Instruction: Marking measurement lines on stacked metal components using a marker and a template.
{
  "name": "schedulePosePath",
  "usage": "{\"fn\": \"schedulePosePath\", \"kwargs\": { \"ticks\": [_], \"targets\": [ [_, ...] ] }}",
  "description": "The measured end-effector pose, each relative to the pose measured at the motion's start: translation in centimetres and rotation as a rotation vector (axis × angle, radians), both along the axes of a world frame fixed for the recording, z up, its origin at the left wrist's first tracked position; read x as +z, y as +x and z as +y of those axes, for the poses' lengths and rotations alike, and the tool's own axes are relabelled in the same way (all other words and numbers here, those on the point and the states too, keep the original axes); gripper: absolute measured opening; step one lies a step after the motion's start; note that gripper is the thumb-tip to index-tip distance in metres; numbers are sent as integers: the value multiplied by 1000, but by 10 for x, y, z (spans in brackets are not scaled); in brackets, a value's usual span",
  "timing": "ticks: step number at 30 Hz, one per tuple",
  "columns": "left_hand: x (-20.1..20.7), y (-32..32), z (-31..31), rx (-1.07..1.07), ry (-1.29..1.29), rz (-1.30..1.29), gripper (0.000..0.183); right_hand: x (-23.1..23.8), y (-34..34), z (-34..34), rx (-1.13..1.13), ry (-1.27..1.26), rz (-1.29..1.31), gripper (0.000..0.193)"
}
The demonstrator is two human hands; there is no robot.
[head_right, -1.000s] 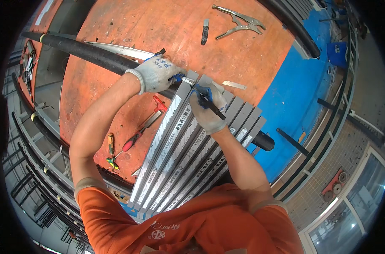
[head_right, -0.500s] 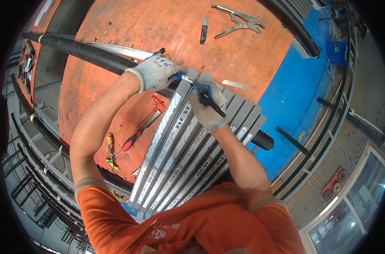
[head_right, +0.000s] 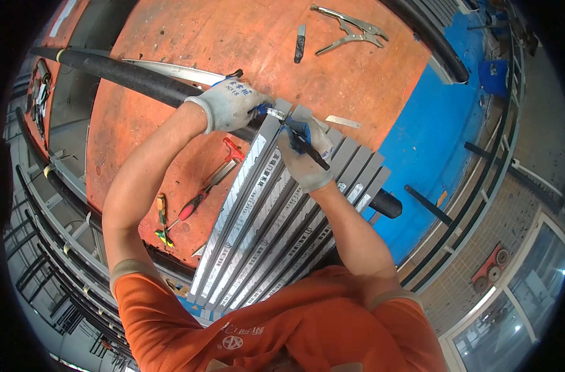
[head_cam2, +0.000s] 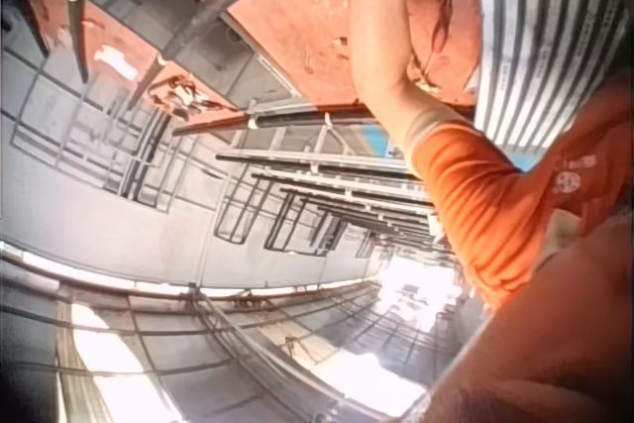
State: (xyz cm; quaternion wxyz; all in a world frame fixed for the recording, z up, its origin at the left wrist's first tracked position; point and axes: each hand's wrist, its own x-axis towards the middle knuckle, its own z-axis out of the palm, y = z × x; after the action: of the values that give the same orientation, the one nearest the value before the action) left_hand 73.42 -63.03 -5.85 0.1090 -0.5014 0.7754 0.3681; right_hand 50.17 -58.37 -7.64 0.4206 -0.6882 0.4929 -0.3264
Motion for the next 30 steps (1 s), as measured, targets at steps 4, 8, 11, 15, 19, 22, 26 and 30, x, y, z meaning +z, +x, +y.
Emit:
{"fn": "schedulePosePath", "kwargs": {
  "ticks": [4, 8, 11, 15, 19, 22, 26, 30],
  "targets": [
    [-1, 1, 1, 1, -45, 32, 35, 0, 1, 0, -4, -21, 32, 12],
    [-2, 1, 2, 5, -47, 23, 35, -3, 1, -1, 1, -76, 32, 13],
    [-1, 2, 2, 2, -72, 26, 34, -4, 0, -1, 6, -54, 29, 13],
    [0, 0, 1, 36, -28, 30, 33, -3, 0, 0, 4, -20, 44, 13],
    [3, -1, 0, 28, -11, 14, 32, -2, 0, 0, 7, -10, 39, 12],
    [5, -1, 0, 29, -14, 10, 32, -2, 0, -1, 9, -24, 42, 12],
    [5, -1, -1, 29, -10, 6, 33, -3, 1, -1, 12, -61, 65, 13],
    [3, 0, 0, 26, -13, 7, 33, -4, 2, -1, 13, -74, 74, 13]
  ]
}}
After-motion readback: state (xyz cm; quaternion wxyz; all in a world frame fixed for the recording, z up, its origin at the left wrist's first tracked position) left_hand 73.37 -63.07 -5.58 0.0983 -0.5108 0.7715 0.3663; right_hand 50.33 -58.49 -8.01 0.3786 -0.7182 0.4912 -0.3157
